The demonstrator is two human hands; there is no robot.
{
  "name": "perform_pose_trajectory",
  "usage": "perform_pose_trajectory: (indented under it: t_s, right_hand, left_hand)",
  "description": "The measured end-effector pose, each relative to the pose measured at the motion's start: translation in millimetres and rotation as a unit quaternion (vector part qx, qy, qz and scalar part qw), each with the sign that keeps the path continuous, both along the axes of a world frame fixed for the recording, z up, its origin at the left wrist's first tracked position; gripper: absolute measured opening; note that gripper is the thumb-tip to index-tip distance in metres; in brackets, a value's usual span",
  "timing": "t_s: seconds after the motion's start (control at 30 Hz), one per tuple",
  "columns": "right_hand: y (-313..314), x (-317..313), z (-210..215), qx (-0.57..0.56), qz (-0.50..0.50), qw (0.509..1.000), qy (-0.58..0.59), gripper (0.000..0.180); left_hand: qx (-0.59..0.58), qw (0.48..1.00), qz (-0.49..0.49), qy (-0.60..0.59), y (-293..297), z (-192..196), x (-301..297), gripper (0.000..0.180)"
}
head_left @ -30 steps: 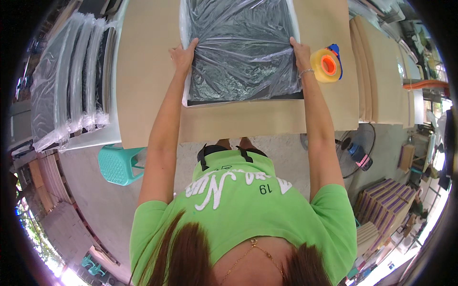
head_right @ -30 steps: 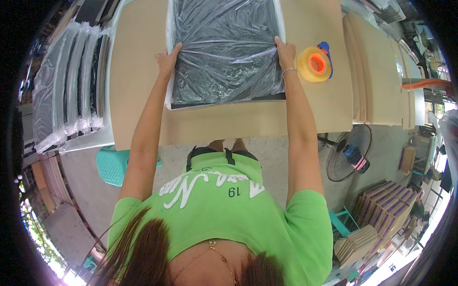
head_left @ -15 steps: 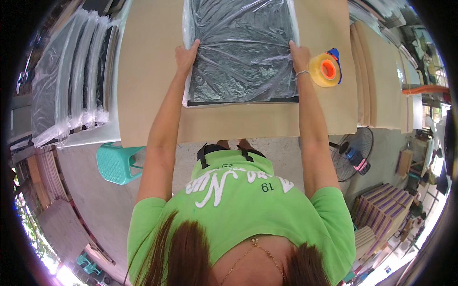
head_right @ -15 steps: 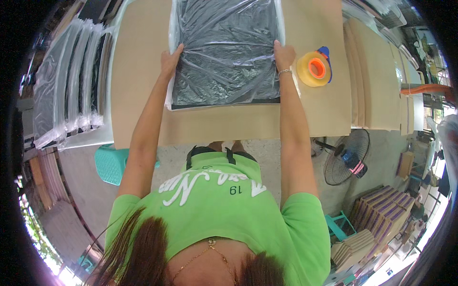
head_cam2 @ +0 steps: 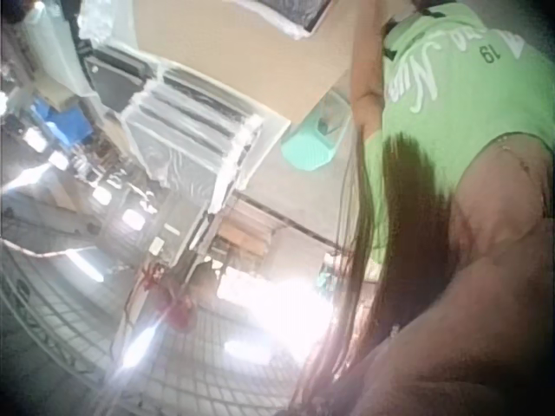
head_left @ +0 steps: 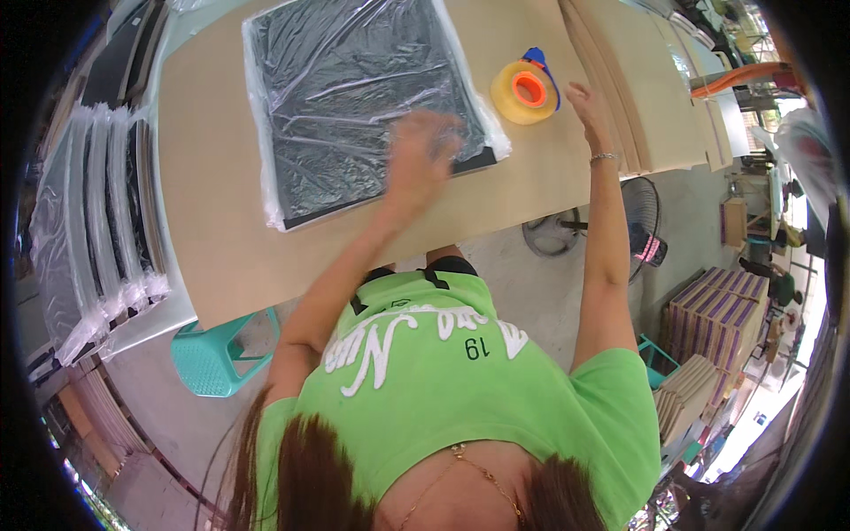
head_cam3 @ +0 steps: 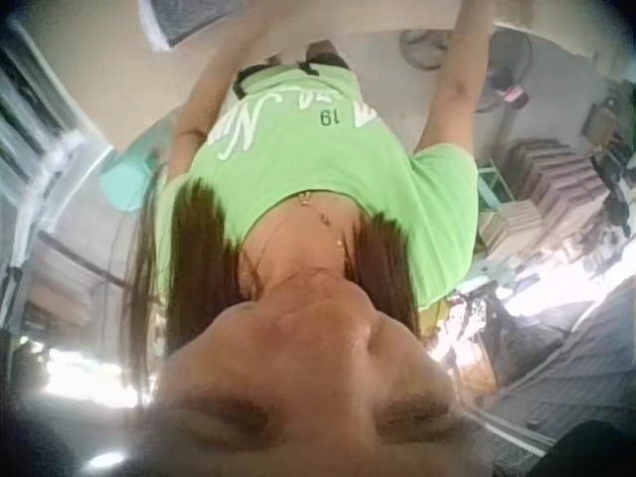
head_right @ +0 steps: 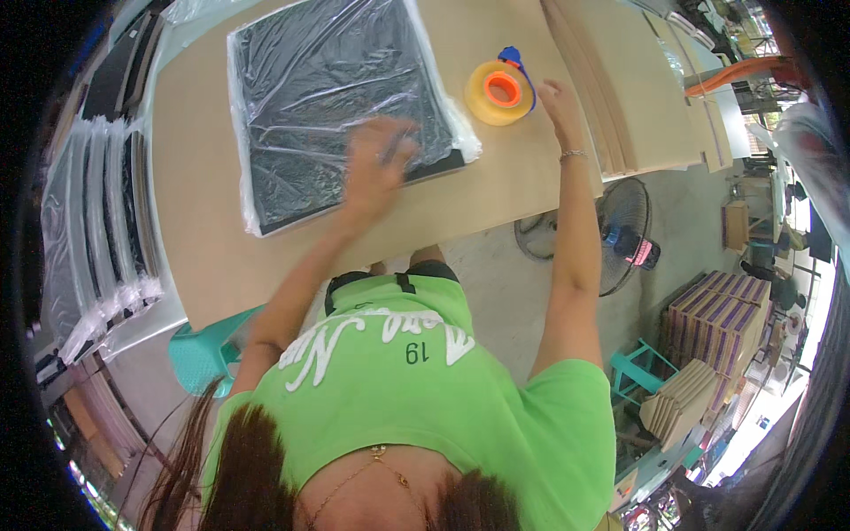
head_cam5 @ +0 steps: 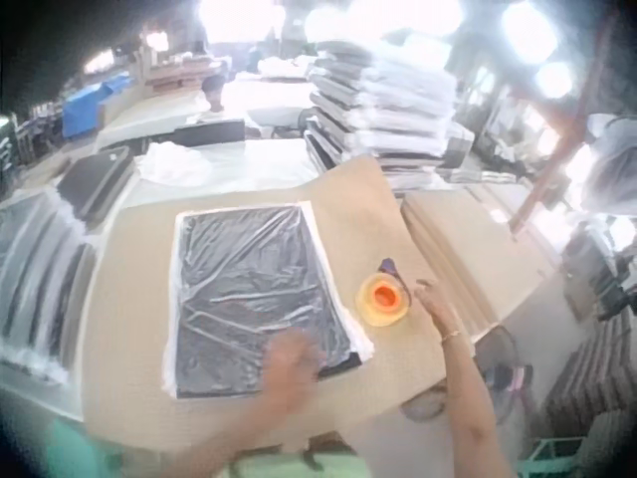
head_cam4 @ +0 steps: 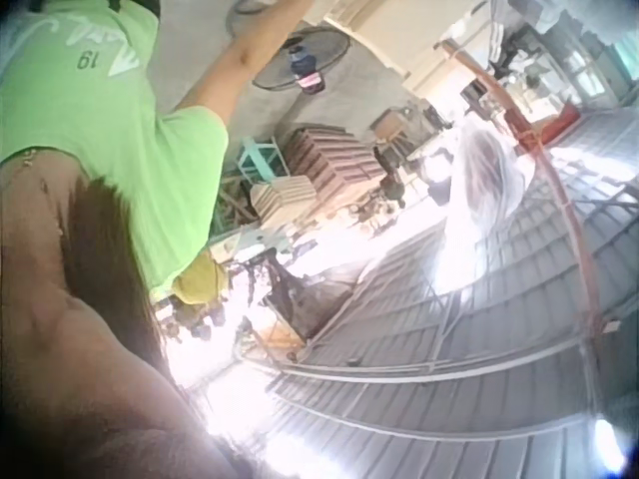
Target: The person wraps a rectangular product in brown paper, using a tape dispenser to secure the paper edges and folds.
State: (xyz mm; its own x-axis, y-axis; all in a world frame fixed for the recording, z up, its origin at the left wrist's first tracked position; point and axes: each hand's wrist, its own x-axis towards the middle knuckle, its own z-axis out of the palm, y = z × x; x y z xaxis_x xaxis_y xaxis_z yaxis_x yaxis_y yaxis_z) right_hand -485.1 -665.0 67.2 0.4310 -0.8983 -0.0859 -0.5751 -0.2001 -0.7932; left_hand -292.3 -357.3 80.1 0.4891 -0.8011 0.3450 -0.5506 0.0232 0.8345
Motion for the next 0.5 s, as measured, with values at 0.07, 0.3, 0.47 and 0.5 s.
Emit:
perform_pose_trajectory:
  t_s: [0.07, 0.3, 0.47, 0.5]
  right_hand:
    - [-9.7, -2.8, 0.0, 0.022, 0.004, 0.999, 0.037, 0.061]
    - [-28.1, 7.6, -41.0, 0.038, 0.046, 0.998, 0.015, 0.086]
    - [-22.9, 37.3, -67.0, -0.004, 0.030, 0.999, -0.036, 0.085]
    - [-22.4, 36.3, -65.9, -0.006, 0.040, 0.999, -0.022, 0.079]
  left_hand:
    - [-0.016, 0.985, -0.172, 0.023, -26.0, -34.2, -59.1, 0.026]
    - [0.049, 0.969, -0.240, -0.033, -116.1, -93.4, -206.7, 0.027]
    - [0.061, 0.960, -0.187, -0.199, -182.8, -122.0, -231.2, 0.030]
    - [0.092, 0.952, -0.180, -0.229, -188.3, -123.2, -233.8, 0.032]
